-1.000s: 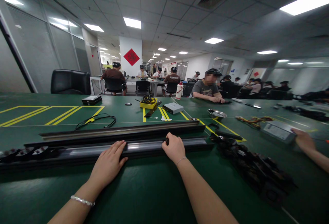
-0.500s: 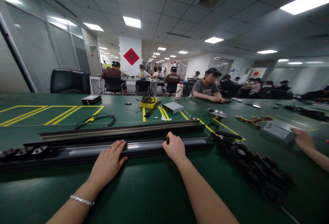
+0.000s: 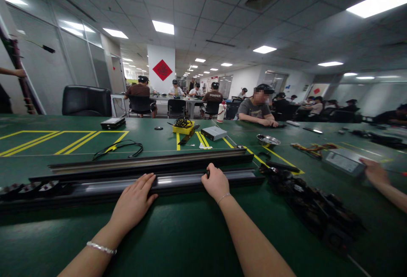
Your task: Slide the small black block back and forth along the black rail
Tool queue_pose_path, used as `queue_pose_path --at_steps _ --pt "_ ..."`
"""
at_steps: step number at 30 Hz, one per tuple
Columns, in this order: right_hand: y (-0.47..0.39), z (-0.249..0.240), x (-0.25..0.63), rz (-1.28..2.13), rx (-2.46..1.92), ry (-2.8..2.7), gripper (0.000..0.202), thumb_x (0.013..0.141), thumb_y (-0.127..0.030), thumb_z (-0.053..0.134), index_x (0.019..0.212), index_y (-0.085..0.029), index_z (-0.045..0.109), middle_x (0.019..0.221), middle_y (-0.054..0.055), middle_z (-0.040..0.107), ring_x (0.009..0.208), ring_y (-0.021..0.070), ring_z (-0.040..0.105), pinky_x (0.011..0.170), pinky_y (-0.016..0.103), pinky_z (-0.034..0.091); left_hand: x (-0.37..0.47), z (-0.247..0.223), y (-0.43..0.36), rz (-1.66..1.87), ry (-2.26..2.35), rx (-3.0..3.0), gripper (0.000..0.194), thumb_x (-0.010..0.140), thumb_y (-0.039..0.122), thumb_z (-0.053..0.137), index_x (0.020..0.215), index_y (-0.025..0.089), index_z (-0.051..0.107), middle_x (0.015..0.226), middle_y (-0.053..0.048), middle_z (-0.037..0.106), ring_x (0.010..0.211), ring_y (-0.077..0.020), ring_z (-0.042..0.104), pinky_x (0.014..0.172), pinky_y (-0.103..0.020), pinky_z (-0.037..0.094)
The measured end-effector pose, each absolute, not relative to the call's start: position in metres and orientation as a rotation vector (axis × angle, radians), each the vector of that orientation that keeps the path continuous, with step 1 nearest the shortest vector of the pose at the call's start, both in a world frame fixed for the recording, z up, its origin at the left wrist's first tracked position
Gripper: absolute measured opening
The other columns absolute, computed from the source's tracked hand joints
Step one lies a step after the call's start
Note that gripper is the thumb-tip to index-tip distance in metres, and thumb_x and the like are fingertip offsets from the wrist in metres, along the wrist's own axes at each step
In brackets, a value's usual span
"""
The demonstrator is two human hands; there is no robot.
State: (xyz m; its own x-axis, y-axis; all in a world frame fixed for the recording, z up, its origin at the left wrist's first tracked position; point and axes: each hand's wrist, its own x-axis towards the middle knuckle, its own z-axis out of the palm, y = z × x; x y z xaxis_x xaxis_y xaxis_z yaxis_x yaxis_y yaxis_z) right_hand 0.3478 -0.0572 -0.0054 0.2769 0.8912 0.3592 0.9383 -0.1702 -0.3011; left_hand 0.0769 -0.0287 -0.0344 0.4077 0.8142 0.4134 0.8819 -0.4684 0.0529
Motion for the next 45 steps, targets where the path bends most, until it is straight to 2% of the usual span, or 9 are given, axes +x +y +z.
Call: queue_pose_path --at_steps 9,23,30,36,45 --pt "-0.0574 -0.0095 0.3509 -0.18 -2.031 -1.648 0.008 0.074 -0.024 0.046 0.081 -0.021 0.048 0.079 0.002 0.06 0.08 0.0167 0.053 0.087 0.032 0.027 0.0763 -0.0356 -0.0282 -0.567 -1.508 -2.476 0.053 0.08 0.038 0.046 0.13 0.018 0.043 0.136 -0.008 0.045 0.125 -0.0238 0.041 0.097 -0.039 0.038" --pt "-0.057 -0.0077 0.349 -0.163 -2.103 -1.607 0.011 0.075 -0.023 0.046 0.085 -0.021 0.049 0.081 0.004 0.061 0.082 0.0184 0.055 0.071 0.027 0.033 0.0758 -0.036 -0.0274 -0.561 -1.503 -2.472 0.054 0.081 0.038 0.045 0.13 0.018 0.042 0.136 -0.008 0.046 0.124 -0.0234 0.042 0.097 -0.039 0.038" --pt "-0.0576 -0.0089 0.3497 -0.201 -2.066 -1.61 0.013 0.075 -0.023 0.046 0.086 -0.02 0.052 0.08 0.004 0.062 0.081 0.0182 0.056 0.075 0.027 0.034 0.0752 -0.0364 -0.0276 -0.589 -1.466 -2.465 0.053 0.081 0.038 0.045 0.13 0.019 0.042 0.136 -0.008 0.046 0.123 -0.0239 0.043 0.095 -0.039 0.04" --pt "-0.0573 -0.0113 0.3528 -0.153 -2.02 -1.635 0.02 0.075 -0.023 0.046 0.091 -0.021 0.059 0.093 0.004 0.064 0.093 0.0185 0.054 0.094 0.034 0.024 0.0768 -0.0339 -0.029 -0.543 -1.492 -2.465 0.053 0.082 0.038 0.044 0.13 0.017 0.041 0.136 -0.008 0.045 0.123 -0.0241 0.043 0.094 -0.039 0.041" --pt "-0.0561 -0.0099 0.3539 -0.175 -2.035 -1.632 0.021 0.074 -0.023 0.047 0.088 -0.02 0.061 0.089 0.004 0.065 0.087 0.0179 0.055 0.082 0.028 0.032 0.076 -0.0336 -0.0295 -0.585 -1.482 -2.478 0.052 0.081 0.038 0.046 0.13 0.019 0.042 0.136 -0.008 0.046 0.123 -0.0239 0.043 0.095 -0.039 0.04"
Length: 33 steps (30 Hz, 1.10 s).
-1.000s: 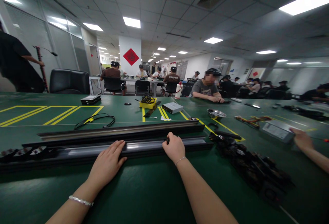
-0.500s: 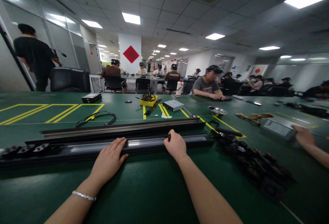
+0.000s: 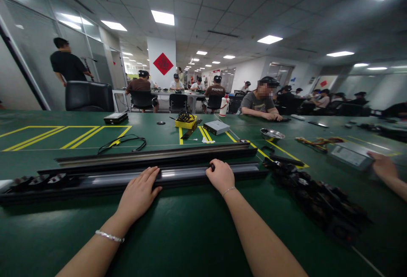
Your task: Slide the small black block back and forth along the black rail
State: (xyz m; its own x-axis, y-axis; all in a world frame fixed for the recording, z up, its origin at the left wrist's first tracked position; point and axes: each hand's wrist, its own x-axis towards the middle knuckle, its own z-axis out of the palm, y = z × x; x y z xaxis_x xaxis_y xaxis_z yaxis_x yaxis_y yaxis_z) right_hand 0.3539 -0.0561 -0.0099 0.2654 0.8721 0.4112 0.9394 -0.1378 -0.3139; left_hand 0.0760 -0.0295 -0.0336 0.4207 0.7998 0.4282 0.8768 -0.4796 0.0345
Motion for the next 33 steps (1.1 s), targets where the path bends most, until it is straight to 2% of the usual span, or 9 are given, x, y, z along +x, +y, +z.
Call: queue_pose_path --at_steps 12,19,24,33 --pt "-0.0572 -0.0106 0.3565 -0.161 -2.01 -1.644 0.021 0.074 -0.02 0.046 0.084 -0.024 0.063 0.09 0.001 0.065 0.089 0.0163 0.055 0.086 0.03 0.032 0.0755 -0.0353 -0.0284 -0.565 -1.481 -2.468 0.052 0.081 0.037 0.046 0.13 0.02 0.041 0.136 -0.007 0.045 0.123 -0.0237 0.043 0.095 -0.038 0.04" --pt "-0.0591 -0.0108 0.3579 -0.088 -1.99 -1.592 0.025 0.074 -0.022 0.045 0.088 -0.026 0.064 0.107 -0.001 0.063 0.102 0.0168 0.053 0.099 0.039 0.024 0.076 -0.0343 -0.029 -0.549 -1.507 -2.478 0.053 0.082 0.038 0.044 0.131 0.02 0.04 0.138 -0.007 0.043 0.124 -0.0238 0.042 0.095 -0.039 0.039" --pt "-0.0569 -0.0139 0.3597 -0.073 -2.02 -1.602 0.027 0.075 -0.022 0.044 0.093 -0.025 0.064 0.105 0.001 0.064 0.111 0.0184 0.049 0.101 0.039 0.022 0.0756 -0.0351 -0.0283 -0.565 -1.515 -2.492 0.052 0.082 0.037 0.045 0.131 0.021 0.04 0.138 -0.007 0.044 0.123 -0.0239 0.042 0.096 -0.039 0.039" --pt "-0.058 -0.0133 0.3601 -0.082 -2.018 -1.59 0.027 0.075 -0.02 0.044 0.091 -0.025 0.064 0.103 0.001 0.065 0.108 0.017 0.051 0.102 0.038 0.02 0.0756 -0.034 -0.0291 -0.598 -1.491 -2.495 0.053 0.081 0.039 0.045 0.131 0.02 0.041 0.136 -0.008 0.045 0.123 -0.0242 0.043 0.097 -0.04 0.039"
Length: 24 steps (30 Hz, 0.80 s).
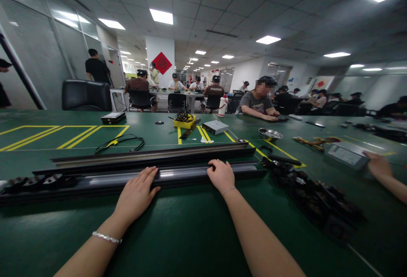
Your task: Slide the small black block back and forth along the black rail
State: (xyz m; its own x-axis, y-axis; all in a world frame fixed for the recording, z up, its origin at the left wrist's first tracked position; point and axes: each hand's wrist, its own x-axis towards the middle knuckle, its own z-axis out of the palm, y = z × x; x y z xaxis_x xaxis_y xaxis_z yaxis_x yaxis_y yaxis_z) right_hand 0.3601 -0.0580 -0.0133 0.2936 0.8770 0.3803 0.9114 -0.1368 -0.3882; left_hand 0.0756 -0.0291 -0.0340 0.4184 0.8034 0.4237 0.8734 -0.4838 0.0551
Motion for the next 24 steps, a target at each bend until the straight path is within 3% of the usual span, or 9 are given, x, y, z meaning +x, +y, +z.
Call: queue_pose_path --at_steps 6,14,24 --pt "-0.0587 -0.0111 0.3623 -0.059 -2.013 -1.596 0.026 0.075 -0.02 0.043 0.09 -0.025 0.064 0.099 0.0 0.065 0.097 0.0156 0.055 0.102 0.038 0.022 0.0761 -0.033 -0.0293 -0.568 -1.502 -2.487 0.053 0.081 0.038 0.045 0.13 0.019 0.041 0.137 -0.008 0.045 0.124 -0.0236 0.042 0.096 -0.039 0.039" --pt "-0.06 -0.0127 0.3624 -0.041 -2.029 -1.569 0.024 0.076 -0.022 0.045 0.09 -0.027 0.063 0.106 0.0 0.063 0.117 0.0198 0.044 0.104 0.047 0.014 0.0765 -0.0321 -0.0297 -0.553 -1.501 -2.477 0.053 0.082 0.038 0.045 0.13 0.018 0.041 0.136 -0.008 0.045 0.124 -0.0239 0.042 0.096 -0.039 0.039" --pt "-0.0571 -0.0137 0.3665 -0.043 -2.035 -1.599 0.025 0.075 -0.023 0.045 0.089 -0.028 0.065 0.103 0.0 0.064 0.112 0.0182 0.049 0.104 0.045 0.014 0.0762 -0.0309 -0.0313 -0.602 -1.491 -2.478 0.052 0.081 0.037 0.047 0.13 0.02 0.043 0.135 -0.008 0.046 0.123 -0.0243 0.043 0.095 -0.04 0.04"
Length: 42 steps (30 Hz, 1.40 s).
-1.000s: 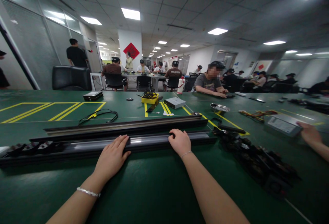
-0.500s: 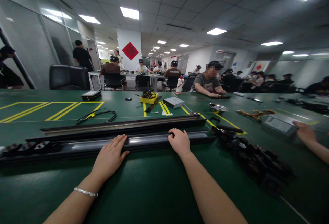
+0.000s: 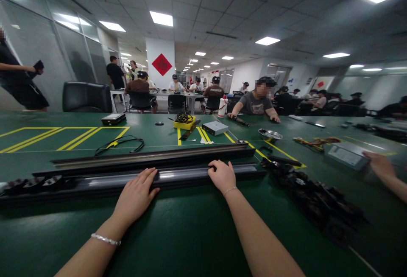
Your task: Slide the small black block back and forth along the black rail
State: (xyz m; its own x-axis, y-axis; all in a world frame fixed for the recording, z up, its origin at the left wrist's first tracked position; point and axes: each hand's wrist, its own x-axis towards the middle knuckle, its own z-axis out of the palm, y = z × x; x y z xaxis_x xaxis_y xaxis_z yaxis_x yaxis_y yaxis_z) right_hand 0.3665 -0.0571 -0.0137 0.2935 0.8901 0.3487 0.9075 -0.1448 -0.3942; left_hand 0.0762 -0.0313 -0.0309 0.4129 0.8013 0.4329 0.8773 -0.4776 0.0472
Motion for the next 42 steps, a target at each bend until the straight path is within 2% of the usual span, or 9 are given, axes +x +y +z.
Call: queue_pose_path --at_steps 18,22,27,36,42 --pt "-0.0566 -0.0155 0.3667 -0.098 -2.022 -1.591 0.024 0.074 -0.02 0.044 0.086 -0.026 0.065 0.1 -0.001 0.066 0.109 0.0175 0.051 0.102 0.041 0.019 0.0758 -0.0355 -0.028 -0.614 -1.504 -2.5 0.052 0.081 0.038 0.046 0.13 0.022 0.042 0.136 -0.007 0.045 0.124 -0.0235 0.042 0.097 -0.039 0.038" --pt "-0.0571 -0.0142 0.3665 -0.098 -2.001 -1.573 0.024 0.073 -0.019 0.044 0.085 -0.026 0.065 0.104 -0.001 0.064 0.103 0.016 0.053 0.1 0.039 0.024 0.0758 -0.036 -0.028 -0.621 -1.506 -2.501 0.053 0.081 0.038 0.047 0.131 0.023 0.041 0.136 -0.007 0.046 0.124 -0.0235 0.042 0.097 -0.04 0.038" --pt "-0.0567 -0.0143 0.3668 -0.094 -1.991 -1.569 0.024 0.073 -0.019 0.045 0.085 -0.026 0.066 0.111 0.0 0.062 0.108 0.0166 0.051 0.098 0.037 0.027 0.0755 -0.0359 -0.0282 -0.622 -1.498 -2.501 0.052 0.081 0.038 0.046 0.131 0.022 0.041 0.136 -0.007 0.046 0.124 -0.0231 0.042 0.097 -0.039 0.038" --pt "-0.0591 -0.0134 0.3675 -0.14 -1.961 -1.611 0.024 0.074 -0.017 0.043 0.084 -0.023 0.063 0.095 0.0 0.066 0.093 0.0152 0.056 0.093 0.032 0.03 0.0763 -0.0341 -0.0296 -0.612 -1.512 -2.497 0.053 0.081 0.037 0.045 0.131 0.021 0.04 0.137 -0.007 0.045 0.124 -0.0229 0.042 0.098 -0.039 0.037" --pt "-0.0577 -0.0147 0.3675 -0.132 -2.001 -1.6 0.025 0.074 -0.017 0.043 0.085 -0.024 0.064 0.099 0.001 0.066 0.106 0.0171 0.052 0.098 0.035 0.026 0.0763 -0.0348 -0.0295 -0.598 -1.509 -2.488 0.053 0.081 0.038 0.046 0.131 0.02 0.041 0.137 -0.007 0.045 0.125 -0.0225 0.041 0.098 -0.038 0.037"
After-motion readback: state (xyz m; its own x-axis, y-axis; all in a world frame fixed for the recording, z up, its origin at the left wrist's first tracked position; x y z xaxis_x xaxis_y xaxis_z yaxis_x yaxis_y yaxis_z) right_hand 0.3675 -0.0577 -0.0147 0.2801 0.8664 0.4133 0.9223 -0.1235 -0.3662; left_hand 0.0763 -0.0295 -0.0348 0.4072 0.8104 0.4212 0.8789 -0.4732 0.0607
